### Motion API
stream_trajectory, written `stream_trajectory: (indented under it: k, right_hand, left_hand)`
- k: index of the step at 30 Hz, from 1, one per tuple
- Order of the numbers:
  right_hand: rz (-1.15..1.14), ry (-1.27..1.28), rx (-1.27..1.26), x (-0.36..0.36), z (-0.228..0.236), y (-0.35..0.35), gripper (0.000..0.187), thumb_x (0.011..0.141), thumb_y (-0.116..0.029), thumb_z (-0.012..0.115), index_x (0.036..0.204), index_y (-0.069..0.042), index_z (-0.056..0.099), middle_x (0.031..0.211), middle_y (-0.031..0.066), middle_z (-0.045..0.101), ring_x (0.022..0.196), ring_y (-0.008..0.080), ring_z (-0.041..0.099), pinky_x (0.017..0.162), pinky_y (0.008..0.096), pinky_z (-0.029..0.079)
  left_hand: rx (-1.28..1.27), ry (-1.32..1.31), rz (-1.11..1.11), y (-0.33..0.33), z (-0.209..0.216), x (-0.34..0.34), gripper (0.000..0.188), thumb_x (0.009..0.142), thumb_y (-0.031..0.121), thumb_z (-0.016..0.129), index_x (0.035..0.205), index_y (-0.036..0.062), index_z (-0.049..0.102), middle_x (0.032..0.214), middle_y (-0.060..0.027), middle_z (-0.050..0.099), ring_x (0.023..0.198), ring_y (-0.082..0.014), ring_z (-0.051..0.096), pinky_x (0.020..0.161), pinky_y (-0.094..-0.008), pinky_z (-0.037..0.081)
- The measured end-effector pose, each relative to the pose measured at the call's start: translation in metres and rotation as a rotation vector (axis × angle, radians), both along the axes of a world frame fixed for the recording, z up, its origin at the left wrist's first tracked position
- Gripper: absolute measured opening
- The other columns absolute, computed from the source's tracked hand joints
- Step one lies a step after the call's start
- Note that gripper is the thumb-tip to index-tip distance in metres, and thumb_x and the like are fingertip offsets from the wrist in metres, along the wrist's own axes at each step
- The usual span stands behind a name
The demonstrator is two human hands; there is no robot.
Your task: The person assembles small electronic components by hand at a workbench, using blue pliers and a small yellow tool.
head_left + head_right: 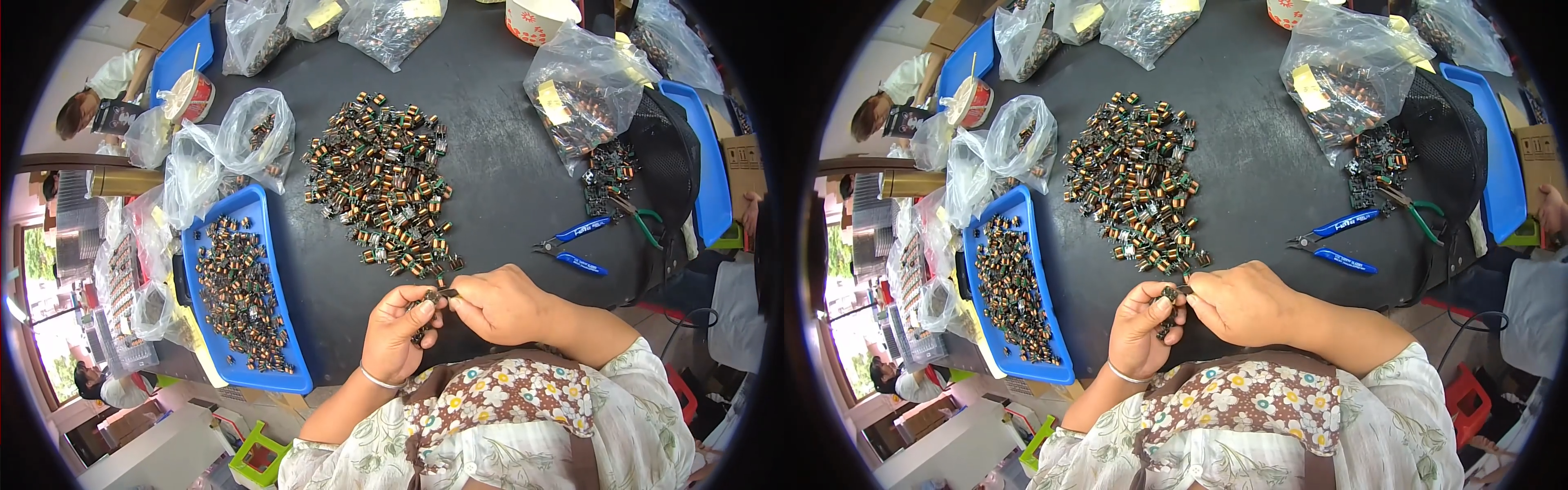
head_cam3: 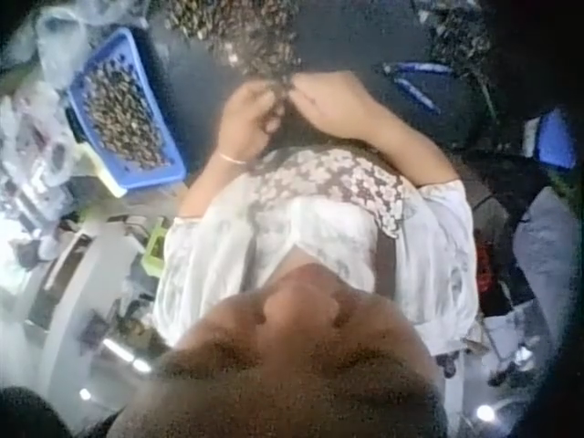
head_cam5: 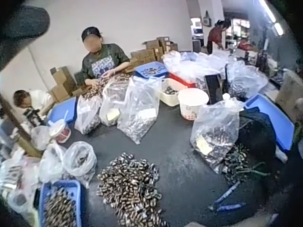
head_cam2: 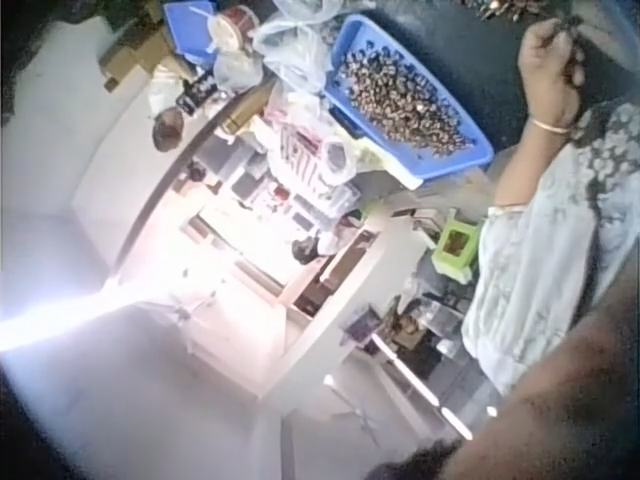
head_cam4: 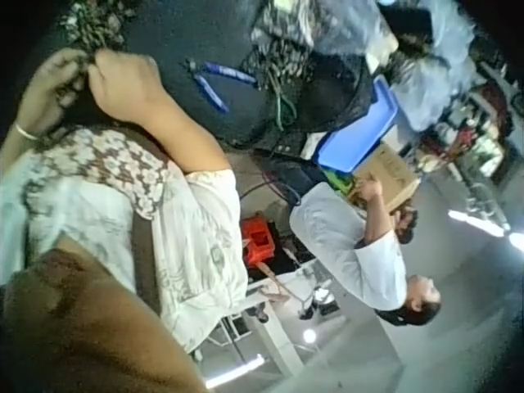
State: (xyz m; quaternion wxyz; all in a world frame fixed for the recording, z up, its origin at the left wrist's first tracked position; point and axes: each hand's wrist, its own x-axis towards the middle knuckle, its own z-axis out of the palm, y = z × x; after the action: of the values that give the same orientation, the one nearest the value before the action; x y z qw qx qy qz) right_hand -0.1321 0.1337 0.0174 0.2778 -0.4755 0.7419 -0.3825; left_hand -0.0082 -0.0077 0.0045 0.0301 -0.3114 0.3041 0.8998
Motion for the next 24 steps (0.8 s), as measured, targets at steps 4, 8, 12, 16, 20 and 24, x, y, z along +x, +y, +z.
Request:
stream_trajectory:
  k: [4, 8, 12, 16, 20, 24]
  right_hand:
    - [-0.008, 0.015, -0.022, 0.0, 0.0, -0.0006, 0.013, 0.082, -0.015, 0.05, 0.075, -0.004, 0.048, 0.062, 0.0141, 0.058, 0.057, 0.0342, 0.057, 0.049, 0.0429, 0.044]
    - [-0.017, 0.026, -0.05, 0.0006, -0.0012, 0.0007, 0.013, 0.082, -0.015, 0.05, 0.075, -0.004, 0.048, 0.062, 0.0136, 0.058, 0.057, 0.0336, 0.057, 0.048, 0.0426, 0.044]
    - [-0.026, 0.067, -0.058, 0.0012, -0.0008, 0.001, 0.007, 0.079, -0.011, 0.052, 0.076, -0.005, 0.053, 0.062, 0.0114, 0.057, 0.054, 0.031, 0.056, 0.048, 0.0387, 0.044]
    - [-0.021, 0.105, -0.034, 0.0018, -0.0001, 0.0017, 0.007, 0.08, -0.011, 0.052, 0.077, -0.005, 0.053, 0.062, 0.0112, 0.057, 0.054, 0.0313, 0.057, 0.048, 0.0391, 0.043]
    - [0.012, 0.107, -0.013, 0.0015, 0.0024, 0.003, 0.013, 0.082, -0.015, 0.05, 0.076, -0.004, 0.049, 0.062, 0.0137, 0.058, 0.056, 0.0332, 0.057, 0.048, 0.0426, 0.044]
    - [0.096, -0.025, 0.023, -0.0025, 0.0048, 0.0041, 0.012, 0.083, -0.015, 0.048, 0.081, -0.004, 0.05, 0.067, 0.0133, 0.059, 0.06, 0.0334, 0.058, 0.053, 0.0432, 0.044]
  left_hand:
    - [0.049, 0.006, -0.024, -0.0016, 0.0001, -0.001, 0.015, 0.083, 0.007, 0.058, 0.096, 0.0026, 0.055, 0.089, -0.0082, 0.06, 0.069, -0.0111, 0.052, 0.048, -0.0199, 0.039]
    - [0.086, -0.016, -0.035, -0.002, 0.0003, -0.0024, 0.014, 0.083, 0.008, 0.058, 0.096, 0.0029, 0.056, 0.088, -0.0073, 0.06, 0.069, -0.011, 0.052, 0.048, -0.0195, 0.039]
    - [0.085, -0.011, -0.048, -0.0015, 0.0036, -0.0032, 0.014, 0.083, 0.008, 0.058, 0.096, 0.0031, 0.056, 0.088, -0.0069, 0.06, 0.068, -0.0108, 0.052, 0.048, -0.0195, 0.038]
    - [0.075, -0.031, -0.043, 0.0002, 0.0056, -0.0033, 0.015, 0.083, 0.008, 0.059, 0.097, 0.003, 0.056, 0.087, -0.0069, 0.06, 0.068, -0.0105, 0.052, 0.047, -0.0193, 0.038]
    - [0.048, -0.028, -0.042, 0.0019, 0.0064, -0.002, 0.014, 0.082, 0.006, 0.059, 0.096, 0.0028, 0.057, 0.087, -0.0072, 0.06, 0.067, -0.0102, 0.052, 0.047, -0.0188, 0.038]
    - [0.043, -0.021, -0.036, 0.0036, 0.0067, 0.0013, 0.014, 0.081, 0.005, 0.06, 0.095, 0.0026, 0.057, 0.086, -0.0074, 0.061, 0.066, -0.0102, 0.053, 0.047, -0.0187, 0.038]
